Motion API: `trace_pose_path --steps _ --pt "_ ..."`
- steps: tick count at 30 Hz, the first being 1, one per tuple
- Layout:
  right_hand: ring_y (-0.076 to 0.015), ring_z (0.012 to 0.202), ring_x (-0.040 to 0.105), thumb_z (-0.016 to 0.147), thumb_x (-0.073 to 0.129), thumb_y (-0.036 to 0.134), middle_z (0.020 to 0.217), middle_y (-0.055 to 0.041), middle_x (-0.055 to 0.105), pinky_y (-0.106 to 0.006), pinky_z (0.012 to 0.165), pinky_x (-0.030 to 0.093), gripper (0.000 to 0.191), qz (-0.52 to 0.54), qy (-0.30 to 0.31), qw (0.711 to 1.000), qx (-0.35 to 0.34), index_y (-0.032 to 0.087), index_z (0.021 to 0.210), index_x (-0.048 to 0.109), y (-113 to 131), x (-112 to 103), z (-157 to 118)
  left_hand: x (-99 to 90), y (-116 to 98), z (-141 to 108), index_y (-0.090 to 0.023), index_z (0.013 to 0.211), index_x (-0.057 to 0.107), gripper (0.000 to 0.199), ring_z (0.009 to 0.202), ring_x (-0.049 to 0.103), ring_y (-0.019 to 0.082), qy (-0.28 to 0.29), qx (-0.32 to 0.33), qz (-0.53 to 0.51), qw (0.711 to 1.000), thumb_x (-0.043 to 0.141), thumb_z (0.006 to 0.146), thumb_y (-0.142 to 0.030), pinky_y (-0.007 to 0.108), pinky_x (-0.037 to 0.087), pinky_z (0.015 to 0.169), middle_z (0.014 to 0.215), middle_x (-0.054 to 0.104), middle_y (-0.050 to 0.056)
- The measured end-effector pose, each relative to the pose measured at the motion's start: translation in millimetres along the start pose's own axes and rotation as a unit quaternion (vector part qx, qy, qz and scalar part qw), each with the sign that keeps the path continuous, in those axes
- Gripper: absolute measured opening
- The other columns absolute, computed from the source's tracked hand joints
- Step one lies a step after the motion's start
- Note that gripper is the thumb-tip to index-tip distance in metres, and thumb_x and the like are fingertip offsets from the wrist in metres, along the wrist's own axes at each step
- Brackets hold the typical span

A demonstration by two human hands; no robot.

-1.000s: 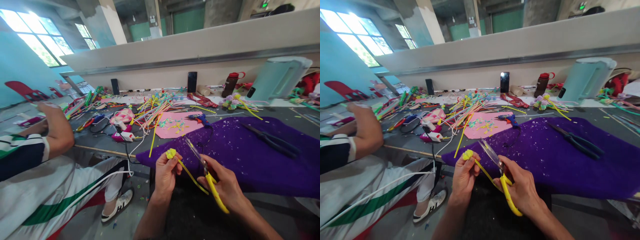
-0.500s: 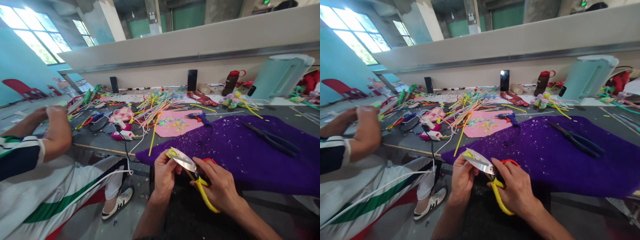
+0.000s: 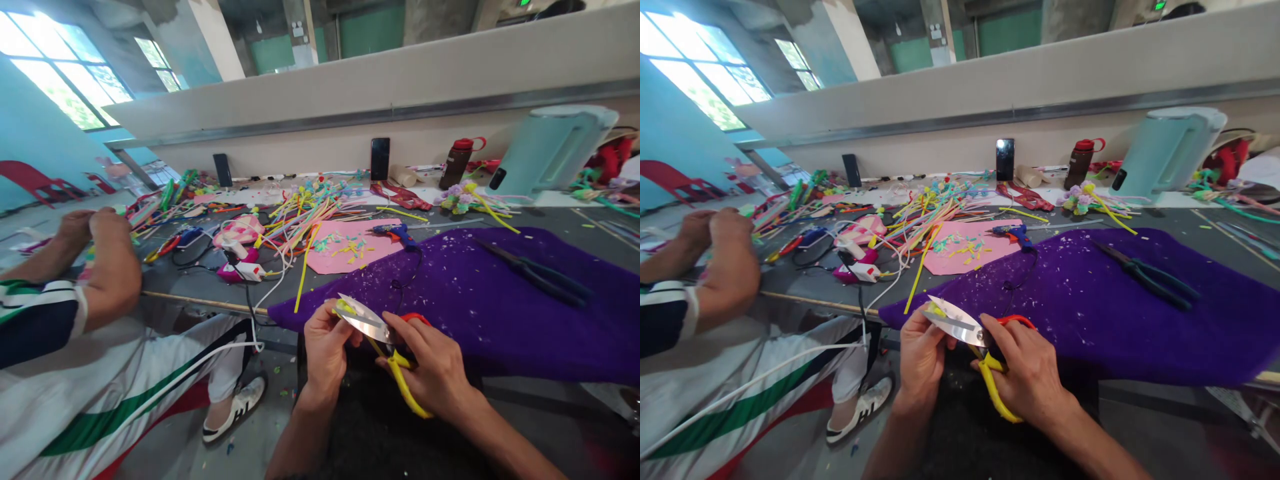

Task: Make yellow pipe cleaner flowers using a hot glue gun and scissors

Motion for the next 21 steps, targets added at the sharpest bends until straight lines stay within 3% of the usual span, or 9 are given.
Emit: trace_pose_path --steps 21 --pt "-0.0177 0.07 0.057 0.076 0.06 0.038 0.081 -0.0055 0.058 -0.029 0.061 0.045 0.057 -0.021 -0.003 1.0 0.005 0.018 0.126 0.044 -4.8 4.5 -2.4 4.0 -3.8 0.6 -0.015 0.068 0.06 0.012 0.038 0.045 0.004 0.013 0.013 -0.003 1.0 0.07 0.065 -0.02 0.015 0.035 0.036 0.052 0.055 -0.004"
Point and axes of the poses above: each hand's wrist, its own z-axis towards the middle knuckle, its own x-axis out of the palm, y = z × x, the point moved 5 cm from there along z, towards the middle knuckle
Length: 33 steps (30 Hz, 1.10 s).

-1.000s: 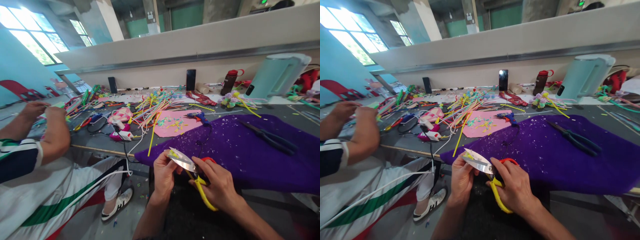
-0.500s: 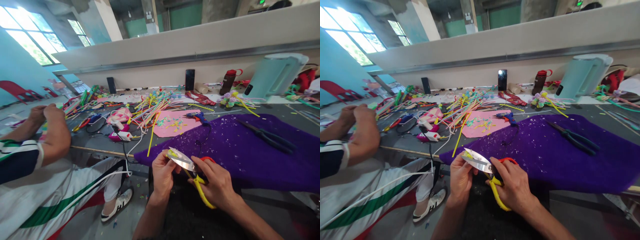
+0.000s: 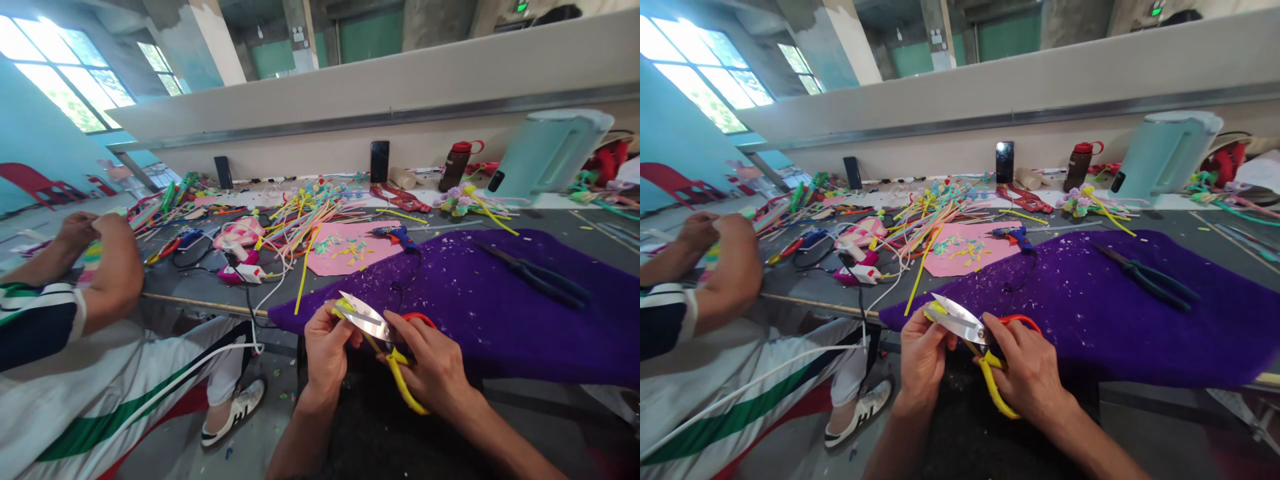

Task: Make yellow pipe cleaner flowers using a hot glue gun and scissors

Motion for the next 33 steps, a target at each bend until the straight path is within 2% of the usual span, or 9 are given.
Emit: trace_pose_path --steps 7,13,23,33 --pt "-0.017 0.069 0.057 0.075 0.062 0.037 0.081 -0.005 0.058 -0.028 0.06 0.044 0.057 0.002 -0.012 1.0 -0.008 0.019 0.126 0.044 0.0 1.0 -0.5 -2.0 2.7 0.5 -0.014 0.069 0.059 0.014 0.038 0.046 0.005 0.0 0.0 -0.005 1.0 0.07 0.064 -0.022 0.014 0.036 0.035 0.053 0.056 -0.004" --pt "-0.017 0.068 0.057 0.074 0.063 0.039 0.082 -0.0058 0.059 -0.027 0.059 0.044 0.058 0.037 0.005 0.999 -0.008 0.018 0.125 0.044 1.7 1.5 0.9 -2.4 5.2 -0.4 -0.014 0.071 0.059 0.01 0.04 0.046 0.004 0.017 -0.009 0.002 1.0 0.067 0.067 -0.018 0.014 0.036 0.036 0.055 0.057 -0.003" --pt "-0.0159 0.067 0.057 0.075 0.062 0.036 0.081 -0.0055 0.059 -0.026 0.059 0.045 0.057 0.052 0.002 0.999 -0.015 0.017 0.125 0.043 -0.2 3.1 -1.3 -0.7 4.3 -0.8 -0.014 0.071 0.059 0.007 0.04 0.045 0.004 0.029 -0.008 0.007 1.0 0.065 0.07 -0.018 0.014 0.035 0.038 0.055 0.055 -0.004" --pt "-0.0165 0.07 0.057 0.071 0.065 0.038 0.084 -0.0053 0.059 -0.027 0.06 0.045 0.058 0.068 0.036 0.997 0.018 0.02 0.122 0.046 -0.1 0.9 1.2 -0.2 3.8 -1.3 -0.015 0.07 0.059 0.008 0.04 0.046 0.004 0.031 -0.01 0.0 0.999 0.066 0.07 -0.018 0.014 0.036 0.037 0.055 0.056 -0.004"
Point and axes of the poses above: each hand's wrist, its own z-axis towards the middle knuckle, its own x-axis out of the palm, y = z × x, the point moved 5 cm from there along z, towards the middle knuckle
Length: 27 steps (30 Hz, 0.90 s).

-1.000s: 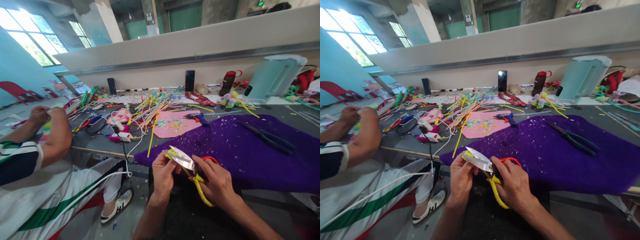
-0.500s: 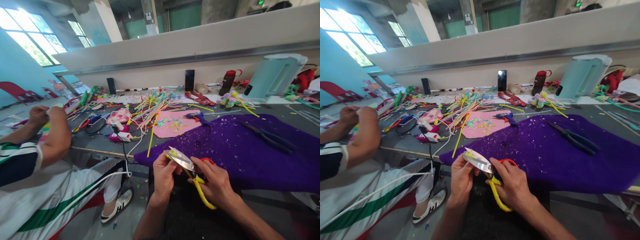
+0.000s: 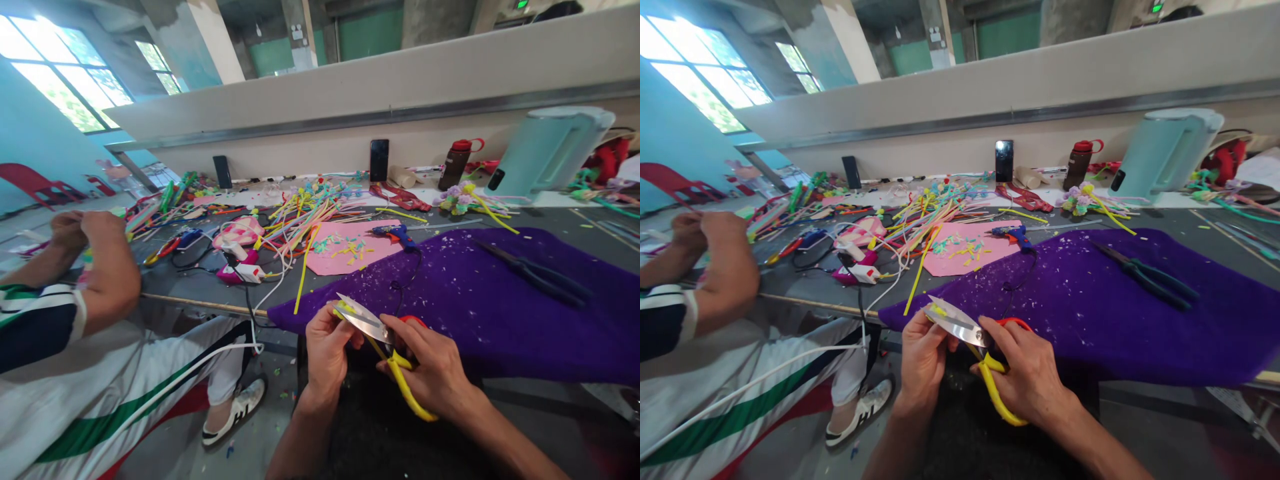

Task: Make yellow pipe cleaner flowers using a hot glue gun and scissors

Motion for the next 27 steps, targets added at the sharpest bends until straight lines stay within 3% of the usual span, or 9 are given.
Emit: trace_pose_path --steps 8,27 --pt "-0.0179 0.075 0.057 0.071 0.065 0.036 0.088 -0.0056 0.059 -0.029 0.065 0.046 0.058 0.006 0.007 1.0 -0.005 0.021 0.123 0.044 2.5 -1.8 0.0 -0.4 -0.2 -1.0 -0.015 0.072 0.06 0.011 0.039 0.046 0.004 -0.001 -0.003 -0.012 1.0 0.068 0.067 -0.02 0.014 0.035 0.037 0.055 0.057 -0.004" --pt "-0.0167 0.069 0.057 0.075 0.06 0.038 0.083 -0.0052 0.059 -0.027 0.059 0.045 0.053 0.003 0.052 0.999 -0.01 0.02 0.122 0.043 2.5 -2.8 -1.2 -1.5 -2.4 -2.4 -0.014 0.068 0.058 0.018 0.039 0.044 0.005 -0.013 -0.026 0.022 0.999 0.071 0.062 -0.024 0.016 0.035 0.037 0.053 0.054 -0.004"
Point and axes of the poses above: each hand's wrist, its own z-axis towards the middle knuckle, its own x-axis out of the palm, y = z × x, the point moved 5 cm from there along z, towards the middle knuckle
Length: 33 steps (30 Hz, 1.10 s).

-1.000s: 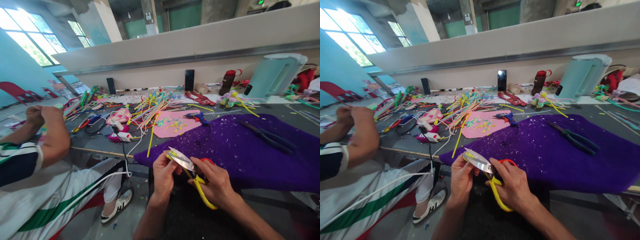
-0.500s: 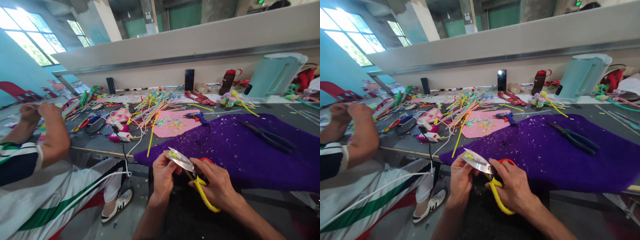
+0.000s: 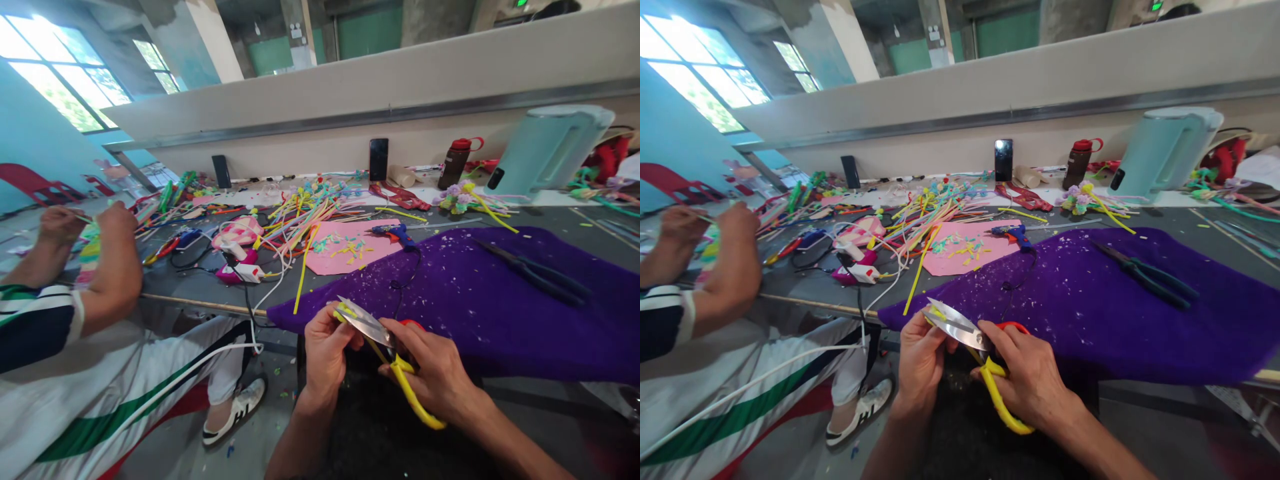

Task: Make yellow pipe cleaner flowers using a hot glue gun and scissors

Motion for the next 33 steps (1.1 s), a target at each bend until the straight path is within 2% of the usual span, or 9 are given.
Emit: trace_pose_path --steps 8,15,28,33 --pt "-0.0159 0.069 0.057 0.076 0.059 0.038 0.082 -0.005 0.06 -0.025 0.058 0.044 0.052 -0.012 -0.002 1.0 -0.004 0.018 0.122 0.045 0.1 -2.0 0.6 1.0 -0.2 -0.2 -0.015 0.07 0.059 0.012 0.04 0.045 0.005 0.014 0.005 0.001 1.0 0.068 0.066 -0.021 0.015 0.035 0.038 0.053 0.055 -0.004" --pt "-0.0157 0.067 0.058 0.078 0.058 0.038 0.083 -0.0052 0.06 -0.026 0.057 0.045 0.05 -0.043 -0.029 0.998 -0.026 0.019 0.122 0.044 -1.9 -5.6 -0.9 0.6 0.3 0.2 -0.015 0.069 0.059 0.011 0.041 0.046 0.005 0.013 0.001 0.004 1.0 0.068 0.066 -0.019 0.016 0.035 0.039 0.054 0.056 -0.004" --pt "-0.0172 0.069 0.059 0.077 0.057 0.028 0.086 -0.0067 0.062 -0.028 0.062 0.047 0.051 -0.068 -0.015 0.997 -0.018 0.02 0.125 0.044 -7.1 -5.5 -3.1 -0.5 -0.4 1.3 -0.014 0.07 0.059 0.014 0.04 0.046 0.005 -0.002 -0.011 0.009 1.0 0.07 0.064 -0.022 0.016 0.035 0.038 0.053 0.055 -0.003" --pt "-0.0169 0.07 0.06 0.076 0.057 0.023 0.089 -0.0064 0.063 -0.028 0.064 0.047 0.052 -0.036 -0.016 0.999 -0.01 0.022 0.127 0.043 -9.8 -2.8 -5.9 -0.9 0.4 1.3 -0.014 0.07 0.059 0.014 0.04 0.047 0.005 0.003 -0.017 0.005 1.0 0.07 0.064 -0.021 0.016 0.036 0.038 0.054 0.055 -0.004"
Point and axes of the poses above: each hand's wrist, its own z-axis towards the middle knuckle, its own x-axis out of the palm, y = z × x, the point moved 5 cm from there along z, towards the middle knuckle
